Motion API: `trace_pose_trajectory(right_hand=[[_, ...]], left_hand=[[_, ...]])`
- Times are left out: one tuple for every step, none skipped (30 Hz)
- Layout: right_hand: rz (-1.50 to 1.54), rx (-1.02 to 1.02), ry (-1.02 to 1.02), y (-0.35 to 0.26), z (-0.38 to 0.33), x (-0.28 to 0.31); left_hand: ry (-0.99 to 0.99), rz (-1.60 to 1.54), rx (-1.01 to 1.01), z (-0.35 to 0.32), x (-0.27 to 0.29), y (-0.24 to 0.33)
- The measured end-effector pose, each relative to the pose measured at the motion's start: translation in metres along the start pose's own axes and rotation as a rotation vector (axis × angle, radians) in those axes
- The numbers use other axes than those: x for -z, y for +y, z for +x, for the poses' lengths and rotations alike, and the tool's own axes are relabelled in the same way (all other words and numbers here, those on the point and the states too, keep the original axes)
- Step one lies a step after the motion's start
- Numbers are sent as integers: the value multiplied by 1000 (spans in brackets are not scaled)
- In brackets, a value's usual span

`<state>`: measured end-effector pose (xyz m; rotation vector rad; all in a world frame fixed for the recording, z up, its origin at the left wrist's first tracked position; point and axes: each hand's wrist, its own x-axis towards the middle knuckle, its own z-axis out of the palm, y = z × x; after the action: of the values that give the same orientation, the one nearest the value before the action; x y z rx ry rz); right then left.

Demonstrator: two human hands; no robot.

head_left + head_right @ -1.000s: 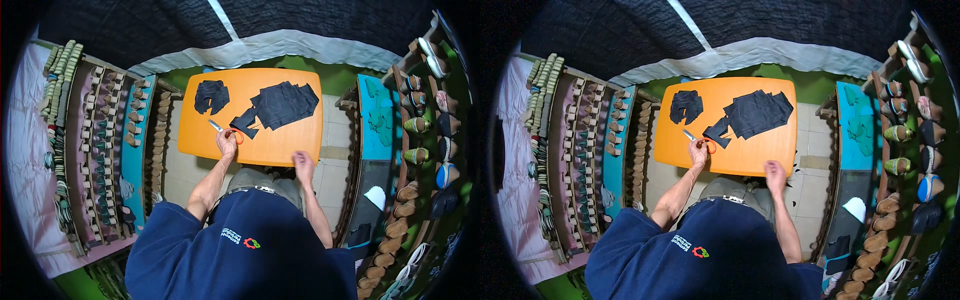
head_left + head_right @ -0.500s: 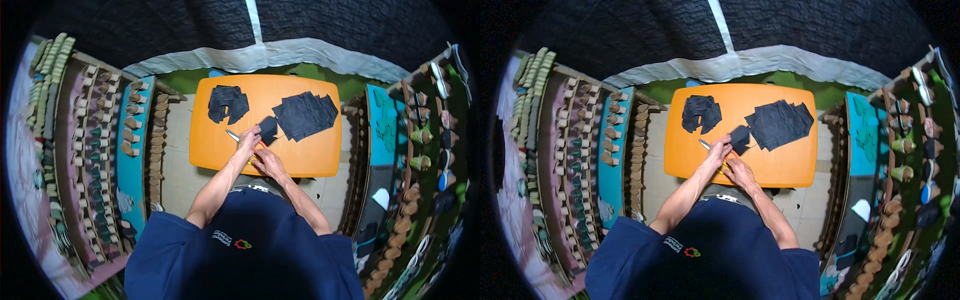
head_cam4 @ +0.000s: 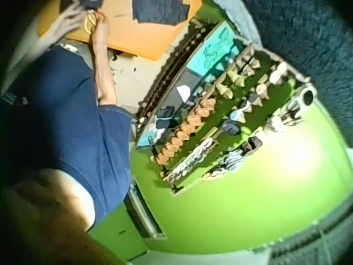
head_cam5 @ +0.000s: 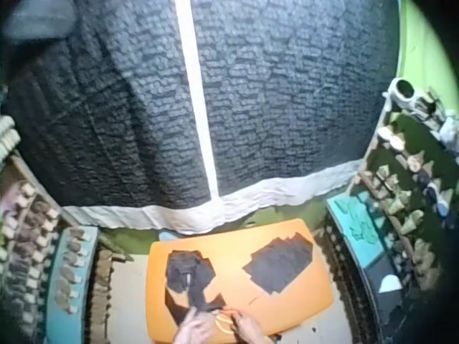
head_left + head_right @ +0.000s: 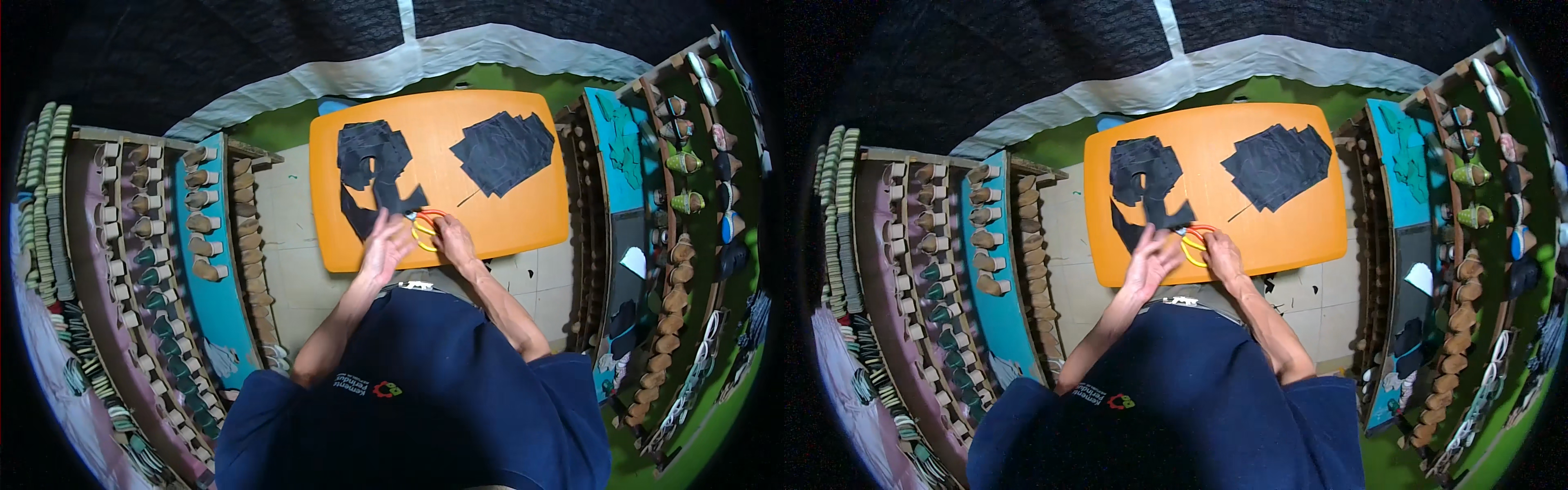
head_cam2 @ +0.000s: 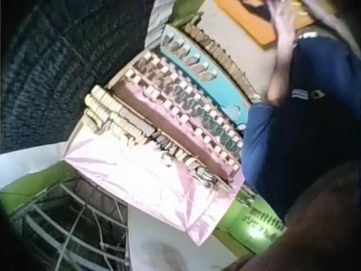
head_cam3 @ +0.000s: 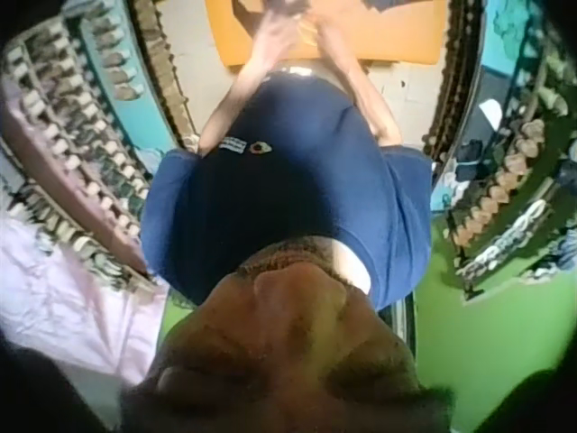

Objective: The person uses yellow-handled scissors to cut a black flexible material on an orange table. They repeatedly trim the material into smaller pieces, occasionally adjusting the position of the material and the cut pieces on the table.

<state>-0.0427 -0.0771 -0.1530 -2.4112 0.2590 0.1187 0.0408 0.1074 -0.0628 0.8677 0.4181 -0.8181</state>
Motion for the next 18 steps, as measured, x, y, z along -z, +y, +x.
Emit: trace_pose_trajectory(right_hand=[[4, -14, 2, 2, -1, 2], [-18, -46, -29, 3, -1, 0], [-40, -79, -59, 2, -1, -2], [-55, -106, -61, 1, -4, 0], [-75, -121, -71, -2, -7, 4], [-95, -138, -79, -4, -11, 10], [-119, -119, -41, -4, -15, 12], [-144, -101, -2, -3, -20, 16], [-168, -83, 37, -2, -24, 20], [-191, -119, 42, -4, -27, 25], [-234, -126, 55, 2, -28, 25], [-251, -144, 63, 8, -32, 28], [-269, -168, 73, 10, -33, 34], [-270, -187, 105, 13, -34, 41], [-272, -205, 137, 14, -35, 47], [-271, -223, 167, 15, -36, 51], [-212, -202, 213, 19, -34, 52], [-153, -179, 258, 23, -27, 56]], left_hand=[[8, 54, 212, -1, -1, 5], [-4, 136, 256, -1, 5, 9], [-16, 218, 300, -1, 12, 12], [-40, 328, 235, 4, 28, 13], [2, 427, 149, 14, 49, 5], [44, 528, 64, 28, 71, -6], [89, 631, -22, 32, 76, -6], [146, 828, -162, 37, 79, -10], [145, 1015, -275, 40, 82, -14], [144, 1201, -391, 47, 88, -18], [146, 1387, -507, 52, 95, -24], [151, 1512, -657, 57, 101, -30], [161, 1518, -689, 59, 100, -32], [171, 1523, -721, 60, 99, -34], [183, 1527, -753, 61, 99, -36], [183, 1537, -726, 61, 100, -35], [184, 1545, -699, 62, 100, -34], [187, 1552, -671, 62, 100, -34]])
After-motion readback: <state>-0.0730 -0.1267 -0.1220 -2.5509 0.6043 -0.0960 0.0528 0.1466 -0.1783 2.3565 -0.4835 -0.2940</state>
